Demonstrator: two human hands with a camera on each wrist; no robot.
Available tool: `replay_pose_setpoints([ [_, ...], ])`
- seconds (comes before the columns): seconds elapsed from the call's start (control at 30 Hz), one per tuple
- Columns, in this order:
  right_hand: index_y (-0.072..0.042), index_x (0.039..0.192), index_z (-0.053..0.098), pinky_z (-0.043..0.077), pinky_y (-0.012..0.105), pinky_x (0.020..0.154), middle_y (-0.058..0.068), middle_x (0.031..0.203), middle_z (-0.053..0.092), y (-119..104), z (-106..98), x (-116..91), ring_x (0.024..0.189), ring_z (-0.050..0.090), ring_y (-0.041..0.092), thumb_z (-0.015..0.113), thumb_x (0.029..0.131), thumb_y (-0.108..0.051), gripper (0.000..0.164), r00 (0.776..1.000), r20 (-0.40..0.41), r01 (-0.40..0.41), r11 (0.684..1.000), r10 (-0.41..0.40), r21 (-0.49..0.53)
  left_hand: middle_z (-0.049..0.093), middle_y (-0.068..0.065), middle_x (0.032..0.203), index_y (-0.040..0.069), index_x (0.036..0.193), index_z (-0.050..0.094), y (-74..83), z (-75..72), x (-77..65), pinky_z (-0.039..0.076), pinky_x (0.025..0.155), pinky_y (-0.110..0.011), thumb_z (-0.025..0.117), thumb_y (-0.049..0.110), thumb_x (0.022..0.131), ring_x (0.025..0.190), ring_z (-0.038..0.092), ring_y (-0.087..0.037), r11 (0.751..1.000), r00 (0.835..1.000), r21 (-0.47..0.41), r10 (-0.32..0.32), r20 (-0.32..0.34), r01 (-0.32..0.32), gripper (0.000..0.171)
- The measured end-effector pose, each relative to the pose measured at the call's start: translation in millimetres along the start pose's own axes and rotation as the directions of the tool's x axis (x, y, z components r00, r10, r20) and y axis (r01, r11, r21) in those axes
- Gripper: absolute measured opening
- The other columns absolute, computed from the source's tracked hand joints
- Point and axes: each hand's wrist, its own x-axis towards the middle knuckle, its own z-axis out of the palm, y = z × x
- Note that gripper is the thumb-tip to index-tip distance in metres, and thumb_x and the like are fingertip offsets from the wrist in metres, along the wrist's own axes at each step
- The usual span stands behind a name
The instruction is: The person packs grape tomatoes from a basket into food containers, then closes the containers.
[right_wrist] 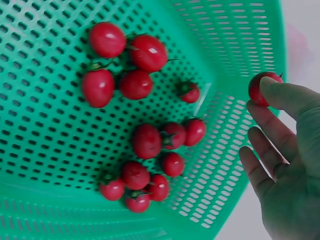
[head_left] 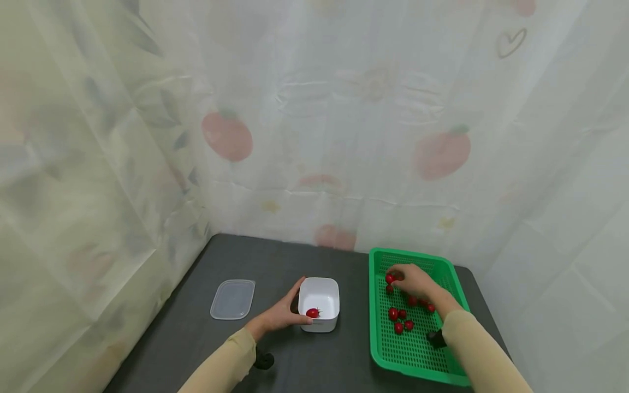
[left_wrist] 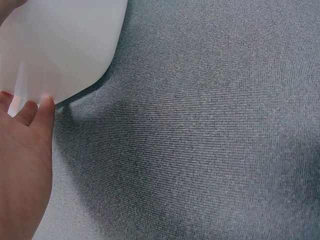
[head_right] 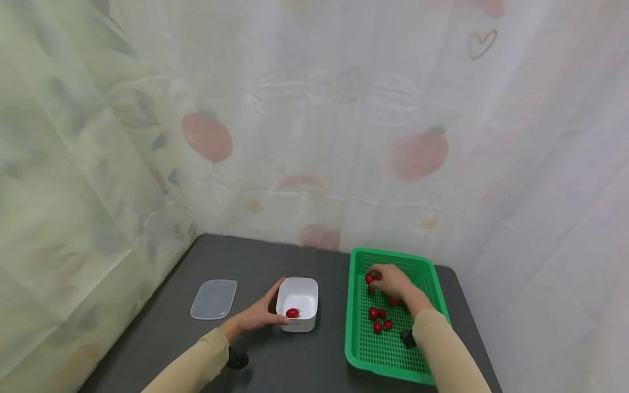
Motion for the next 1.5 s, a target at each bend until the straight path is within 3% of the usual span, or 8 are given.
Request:
replay_pose_setpoints([
  [0.33, -0.013, 0.139, 0.064, 0.050, 0.051, 0.096, 0.002, 0.124, 0.068, -32, -12, 11, 0.118, 0.062, 0.028, 0.067, 0.101, -0.015, 0.038, 0.993, -0.023, 0.115, 0.993, -0.114, 0.021, 0.017, -0.017, 0.166, 0.016, 0.165, -0.003, 3.8, -0.2, -1.5, 0.033, 0.113, -0.058, 0.086, 0.026, 0.085, 0.142, 0.031, -0.037, 1.000, 1.000, 0.001, -0.001, 0.007, 0.001, 0.119],
  [0.67, -0.016, 0.134, 0.066, 0.049, 0.052, 0.096, -0.001, 0.121, 0.069, -66, -7, 27, 0.118, 0.062, 0.028, 0.069, 0.099, -0.016, 0.035, 0.971, -0.008, 0.239, 0.970, -0.238, 0.038, 0.019, -0.017, 0.165, 0.017, 0.165, -0.003, 4.1, 0.4, -1.8, 0.033, 0.113, -0.056, 0.085, 0.026, 0.086, 0.143, 0.032, -0.037, 1.000, 1.000, 0.015, -0.008, 0.002, 0.008, 0.119],
  [0.83, -0.019, 0.133, 0.068, 0.048, 0.052, 0.097, -0.005, 0.120, 0.069, -80, 0, 34, 0.115, 0.062, 0.026, 0.070, 0.099, -0.016, 0.033, 0.962, 0.011, 0.270, 0.961, -0.271, 0.058, 0.018, -0.017, 0.166, 0.014, 0.165, -0.002, 3.7, 0.3, -1.9, 0.032, 0.113, -0.057, 0.086, 0.027, 0.085, 0.144, 0.031, -0.037, 1.000, 1.000, 0.028, -0.007, -0.001, 0.007, 0.120],
  [1.07, -0.020, 0.130, 0.069, 0.053, 0.042, 0.091, -0.007, 0.119, 0.070, -98, 10, 42, 0.113, 0.064, 0.017, 0.070, 0.099, -0.015, 0.032, 0.959, 0.036, 0.277, 0.957, -0.281, 0.086, 0.018, -0.017, 0.166, 0.015, 0.165, -0.003, 0.7, -0.1, -0.5, 0.032, 0.113, -0.057, 0.086, 0.028, 0.085, 0.144, 0.030, -0.037, 1.000, 1.000, 0.022, -0.011, 0.001, 0.011, 0.120],
  [1.27, -0.014, 0.127, 0.070, 0.054, 0.039, 0.086, -0.004, 0.116, 0.071, -110, 18, 49, 0.110, 0.065, 0.022, 0.072, 0.097, -0.012, 0.031, 0.950, 0.072, 0.295, 0.949, -0.304, 0.113, 0.015, -0.016, 0.167, 0.014, 0.165, -0.006, -1.4, 0.2, 1.4, 0.033, 0.113, -0.056, 0.086, 0.029, 0.086, 0.144, 0.030, -0.036, 1.000, 1.000, 0.002, -0.023, 0.009, 0.023, 0.122],
  [1.5, -0.013, 0.125, 0.071, 0.055, 0.037, 0.088, -0.005, 0.114, 0.071, -125, 30, 57, 0.107, 0.066, 0.016, 0.074, 0.095, -0.009, 0.030, 0.938, 0.117, 0.322, 0.944, -0.328, 0.066, 0.015, -0.014, 0.167, 0.018, 0.165, -0.006, -1.6, 1.1, 1.5, 0.033, 0.114, -0.056, 0.085, 0.032, 0.086, 0.144, 0.031, -0.034, 0.999, 0.999, -0.004, -0.037, 0.007, 0.037, 0.121],
])
